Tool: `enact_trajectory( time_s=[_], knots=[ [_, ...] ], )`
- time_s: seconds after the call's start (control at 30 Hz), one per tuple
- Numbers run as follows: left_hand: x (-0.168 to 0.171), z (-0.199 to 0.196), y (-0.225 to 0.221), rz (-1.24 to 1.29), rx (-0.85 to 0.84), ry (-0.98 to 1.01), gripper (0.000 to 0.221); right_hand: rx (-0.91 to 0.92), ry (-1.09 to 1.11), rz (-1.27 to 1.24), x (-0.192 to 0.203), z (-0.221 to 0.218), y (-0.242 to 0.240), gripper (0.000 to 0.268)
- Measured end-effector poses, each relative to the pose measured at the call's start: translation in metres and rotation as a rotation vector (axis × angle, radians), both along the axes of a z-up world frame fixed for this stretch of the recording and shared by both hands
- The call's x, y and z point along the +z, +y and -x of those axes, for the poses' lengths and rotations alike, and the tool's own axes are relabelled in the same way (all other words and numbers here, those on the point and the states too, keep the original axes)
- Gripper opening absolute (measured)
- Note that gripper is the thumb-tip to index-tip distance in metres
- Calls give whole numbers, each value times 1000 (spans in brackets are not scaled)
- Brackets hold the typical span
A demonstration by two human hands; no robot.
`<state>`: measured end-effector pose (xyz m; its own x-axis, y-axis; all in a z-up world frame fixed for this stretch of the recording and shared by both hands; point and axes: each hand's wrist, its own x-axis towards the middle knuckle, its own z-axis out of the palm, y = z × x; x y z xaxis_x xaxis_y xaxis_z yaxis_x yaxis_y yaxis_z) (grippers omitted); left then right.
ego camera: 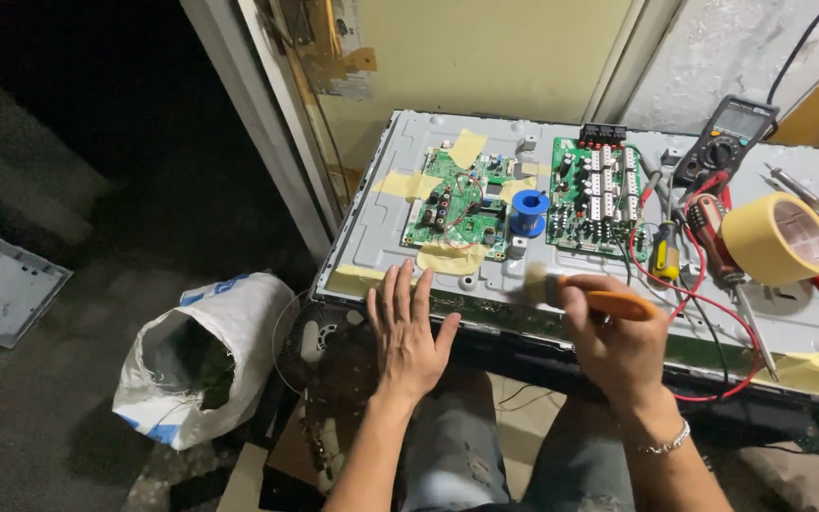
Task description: Testing and repairing a television circuit board using a soldering iron and multimeter probes.
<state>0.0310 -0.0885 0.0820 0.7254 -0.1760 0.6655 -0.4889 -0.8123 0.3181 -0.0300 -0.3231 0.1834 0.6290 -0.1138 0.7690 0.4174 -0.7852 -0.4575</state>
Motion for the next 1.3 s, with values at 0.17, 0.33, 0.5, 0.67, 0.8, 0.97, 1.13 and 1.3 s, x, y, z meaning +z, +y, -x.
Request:
enact_trajectory(
  time_s=[0.17,0.33,0.5,0.67,0.8,0.97,1.13,1.3],
  knots=[
    [-3,0,1,-16,2,0,72,169,328,-335,7,1,29,17],
    [-4,-1,2,-10,-5,-1,71,22,41,-331,5,4,5,16],
    [-5,-1,1,-19,2,3,71,113,358,-348,1,-5,12,15],
    [0,1,1,-23,-4,-19,72,277,275,-389,12,3,33,26],
    [3,1,4,47,-59,-7,75,274,300,-324,5,4,36,24],
    [-12,-1,17,113,-83,-24,87,420,351,-175,14,9,49,23],
    [-15,13,15,47,-63,-25,78,260,182,-374,17,25,2,17],
    [-23,8,19,3,10,-33,77,-54,-274,-442,48,36,-51,36]
  ],
)
